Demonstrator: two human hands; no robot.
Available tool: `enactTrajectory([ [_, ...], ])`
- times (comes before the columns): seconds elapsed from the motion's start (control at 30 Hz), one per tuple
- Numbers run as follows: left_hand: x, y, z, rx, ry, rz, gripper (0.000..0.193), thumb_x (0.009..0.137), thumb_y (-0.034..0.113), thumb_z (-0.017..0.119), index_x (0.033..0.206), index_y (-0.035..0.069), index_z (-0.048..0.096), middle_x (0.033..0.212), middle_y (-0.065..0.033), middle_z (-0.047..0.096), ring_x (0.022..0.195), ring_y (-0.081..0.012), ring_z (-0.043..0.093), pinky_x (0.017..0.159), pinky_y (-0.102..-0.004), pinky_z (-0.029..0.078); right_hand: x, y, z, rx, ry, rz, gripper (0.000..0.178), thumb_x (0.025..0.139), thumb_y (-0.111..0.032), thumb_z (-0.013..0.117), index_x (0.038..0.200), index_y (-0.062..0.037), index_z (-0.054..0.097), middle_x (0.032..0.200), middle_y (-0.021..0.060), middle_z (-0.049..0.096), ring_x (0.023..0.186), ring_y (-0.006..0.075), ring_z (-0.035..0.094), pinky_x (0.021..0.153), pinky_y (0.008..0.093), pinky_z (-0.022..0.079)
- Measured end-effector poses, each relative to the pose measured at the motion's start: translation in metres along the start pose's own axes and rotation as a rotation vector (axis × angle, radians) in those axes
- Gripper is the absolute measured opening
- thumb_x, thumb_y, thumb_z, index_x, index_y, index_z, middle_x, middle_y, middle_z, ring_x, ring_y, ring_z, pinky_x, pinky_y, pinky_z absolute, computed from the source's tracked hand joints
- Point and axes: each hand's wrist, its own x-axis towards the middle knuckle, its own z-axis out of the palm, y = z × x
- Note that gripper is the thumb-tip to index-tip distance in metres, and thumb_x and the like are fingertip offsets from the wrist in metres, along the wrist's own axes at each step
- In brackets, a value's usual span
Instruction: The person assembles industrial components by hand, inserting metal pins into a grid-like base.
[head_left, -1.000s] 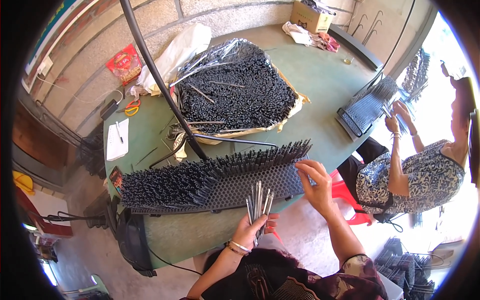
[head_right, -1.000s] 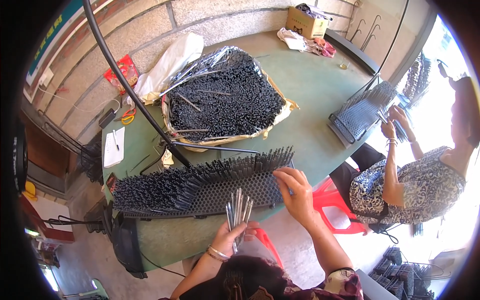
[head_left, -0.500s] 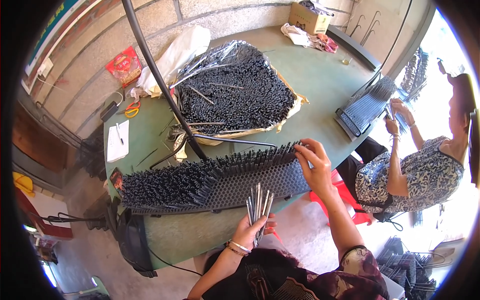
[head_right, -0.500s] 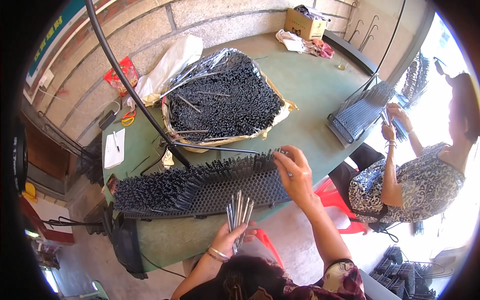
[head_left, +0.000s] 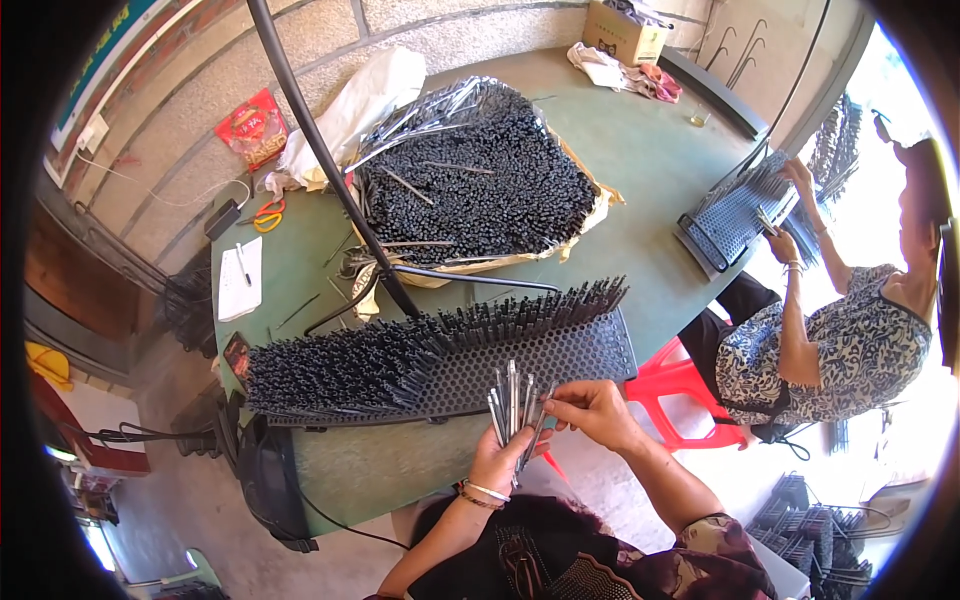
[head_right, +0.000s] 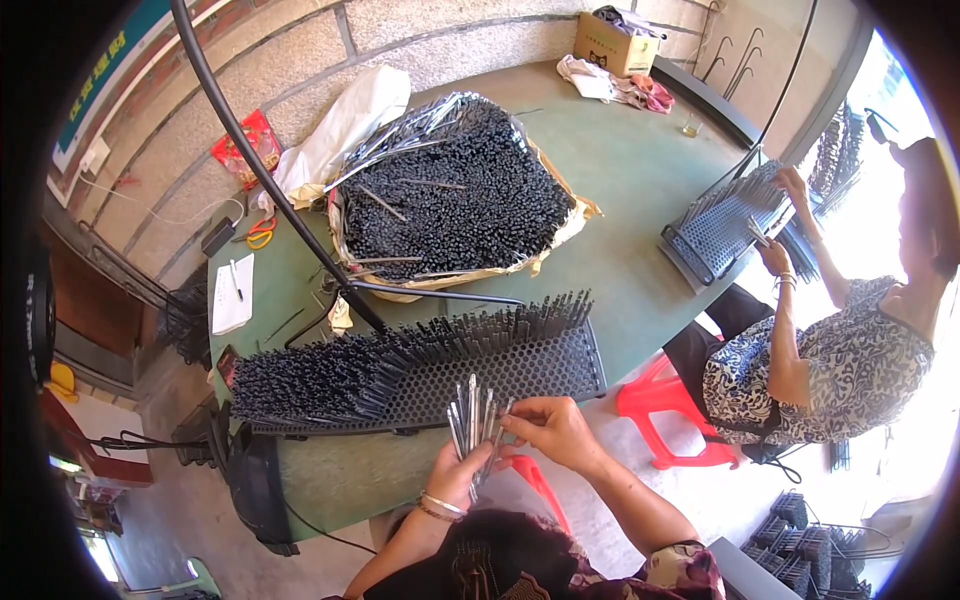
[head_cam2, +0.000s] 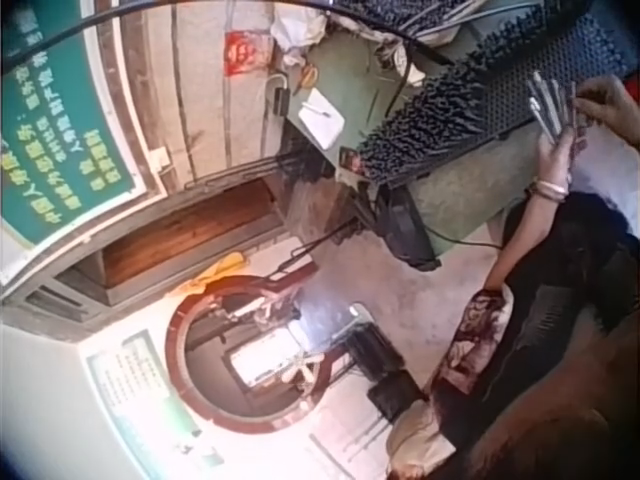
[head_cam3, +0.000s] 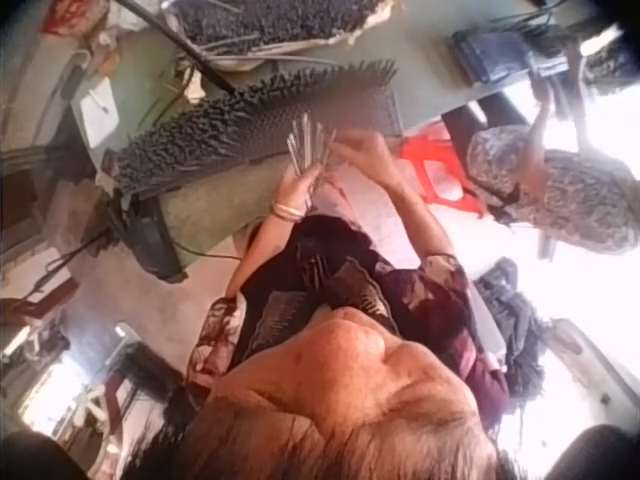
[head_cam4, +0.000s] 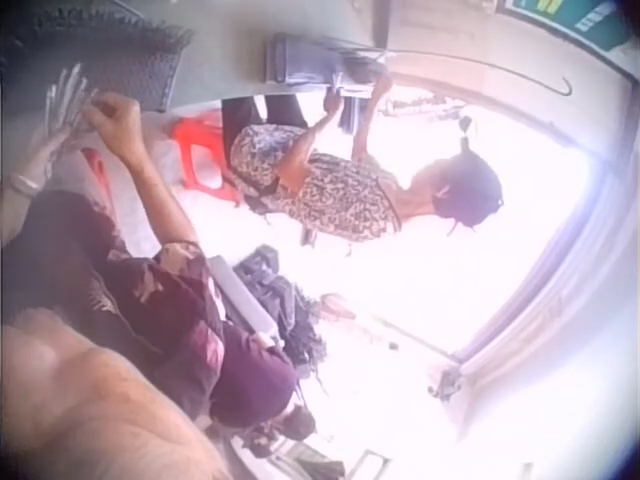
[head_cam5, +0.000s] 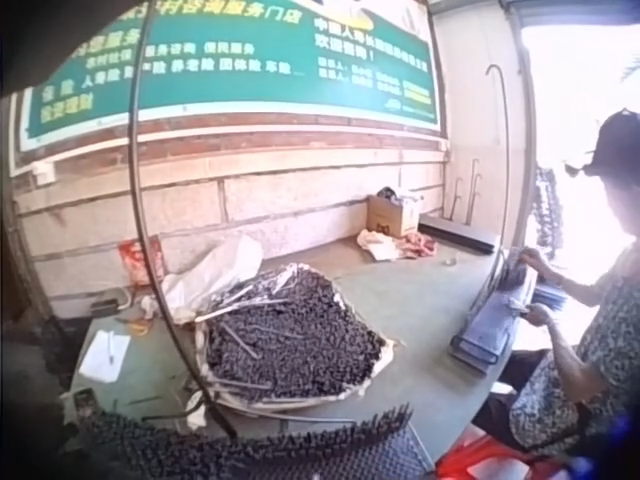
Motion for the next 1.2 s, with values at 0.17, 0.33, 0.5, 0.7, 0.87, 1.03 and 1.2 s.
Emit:
enactTrajectory([
  [0.17,-0.001,-0.004,0.001,0.016,0.065,0.025,0.019,0.090,0.004,0.049,0.108,-0.002,0.051,0.100,-0.0127,0.060,0.092,-0.0258,0.062,0.078,-0.0379,0.054,0.002,0.014,-0.003,0.109,0.040,-0.064,0.022,0.084,-0.011,0.064,0.102,0.0007,0.060,0.081,0.0025,0.064,0.070,0.0078,0.060,0.060,0.0206,0.047],
  [0.33,-0.006,0.008,0.015,0.101,0.008,-0.007,0.020,0.089,0.004,0.051,0.108,-0.001,0.052,0.101,-0.0097,0.060,0.084,-0.0184,0.061,0.075,-0.0359,0.055,0.001,0.014,-0.011,0.158,0.039,-0.111,0.025,0.084,-0.009,0.063,0.104,0.0039,0.057,0.086,0.0061,0.065,0.075,0.0094,0.062,0.065,0.0225,0.050],
  [0.5,-0.003,-0.002,0.007,0.156,-0.071,-0.032,0.027,0.089,0.004,0.051,0.115,-0.002,0.047,0.105,-0.0105,0.059,0.090,-0.0229,0.063,0.072,-0.0325,0.055,0.000,0.013,-0.013,0.084,0.021,0.007,0.024,0.082,-0.008,0.065,0.102,0.0046,0.059,0.082,0.0060,0.065,0.072,0.0092,0.062,0.063,0.0220,0.050],
  [0.7,-0.001,-0.005,0.006,0.179,0.028,0.057,0.024,0.088,0.001,0.051,0.111,-0.002,0.046,0.100,-0.0109,0.061,0.086,-0.0199,0.064,0.074,-0.0297,0.055,-0.004,0.025,-0.009,0.124,0.068,-0.057,0.021,0.082,-0.008,0.065,0.098,0.0037,0.060,0.081,0.0048,0.065,0.068,0.0084,0.061,0.062,0.0207,0.050],
  [0.87,-0.003,-0.002,0.011,0.261,-0.005,0.089,0.023,0.088,0.000,0.051,0.111,-0.003,0.047,0.101,-0.0109,0.061,0.088,-0.0206,0.064,0.076,-0.0298,0.054,-0.006,0.017,-0.013,0.026,0.085,-0.019,0.024,0.083,-0.012,0.065,0.097,0.0063,0.060,0.079,0.0065,0.065,0.069,0.0100,0.062,0.059,0.0233,0.050],
  [1.03,-0.001,-0.008,0.011,0.187,-0.015,0.073,0.021,0.088,0.000,0.051,0.108,-0.003,0.049,0.102,-0.0102,0.061,0.087,-0.0209,0.064,0.077,-0.0304,0.054,-0.009,0.018,-0.016,0.093,0.110,-0.021,0.020,0.083,-0.012,0.064,0.094,0.0046,0.059,0.081,0.0051,0.064,0.072,0.0097,0.062,0.062,0.0232,0.050],
  [1.2,0.000,-0.004,0.008,0.047,0.081,-0.005,0.018,0.088,0.006,0.055,0.105,0.000,0.052,0.099,-0.0119,0.060,0.094,-0.0254,0.060,0.084,-0.0416,0.051,-0.008,0.001,-0.039,0.095,0.373,-0.284,0.017,0.084,-0.008,0.062,0.096,0.0033,0.058,0.082,0.0040,0.063,0.077,0.0084,0.059,0.066,0.0223,0.048],
])
